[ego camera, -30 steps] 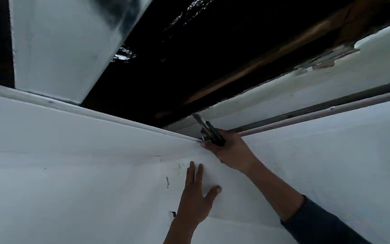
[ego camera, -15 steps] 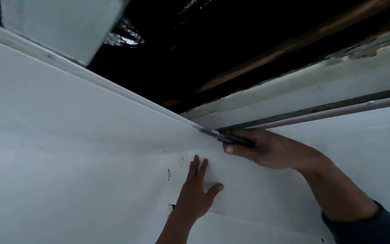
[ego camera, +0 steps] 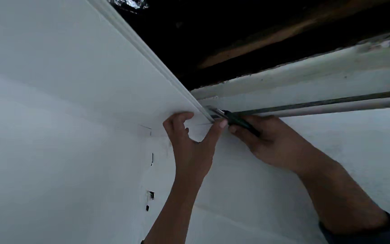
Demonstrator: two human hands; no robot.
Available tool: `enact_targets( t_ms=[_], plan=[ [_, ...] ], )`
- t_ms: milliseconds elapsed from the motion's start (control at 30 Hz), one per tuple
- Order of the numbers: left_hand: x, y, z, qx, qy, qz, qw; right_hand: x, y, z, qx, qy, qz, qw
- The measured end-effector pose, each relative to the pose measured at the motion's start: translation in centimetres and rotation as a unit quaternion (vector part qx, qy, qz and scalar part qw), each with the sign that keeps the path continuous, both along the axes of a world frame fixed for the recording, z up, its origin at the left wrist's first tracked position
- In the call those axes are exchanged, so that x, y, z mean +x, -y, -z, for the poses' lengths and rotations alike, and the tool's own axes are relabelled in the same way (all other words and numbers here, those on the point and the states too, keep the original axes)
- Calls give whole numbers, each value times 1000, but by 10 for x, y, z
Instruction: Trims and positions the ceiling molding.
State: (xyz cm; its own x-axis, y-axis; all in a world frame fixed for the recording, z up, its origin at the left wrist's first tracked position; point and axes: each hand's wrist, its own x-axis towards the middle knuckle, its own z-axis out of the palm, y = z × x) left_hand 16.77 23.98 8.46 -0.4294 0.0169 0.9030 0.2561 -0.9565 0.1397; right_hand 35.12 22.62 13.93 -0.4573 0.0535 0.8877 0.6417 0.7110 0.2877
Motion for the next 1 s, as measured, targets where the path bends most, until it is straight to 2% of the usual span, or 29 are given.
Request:
enact_targets(
  t_ms=[200, 733, 1000],
  plan=[
    [11, -22, -8, 62, 36, 5, 997, -6, -2, 1, 24, 0, 42, 999],
    [13, -22, -9, 72, 47, 19, 996, -10, -5, -2, 12, 4, 25, 1000],
    [12, -20, -10, 66, 36, 8, 997, -13, -3, -1, 30, 4, 63, 998]
  ],
)
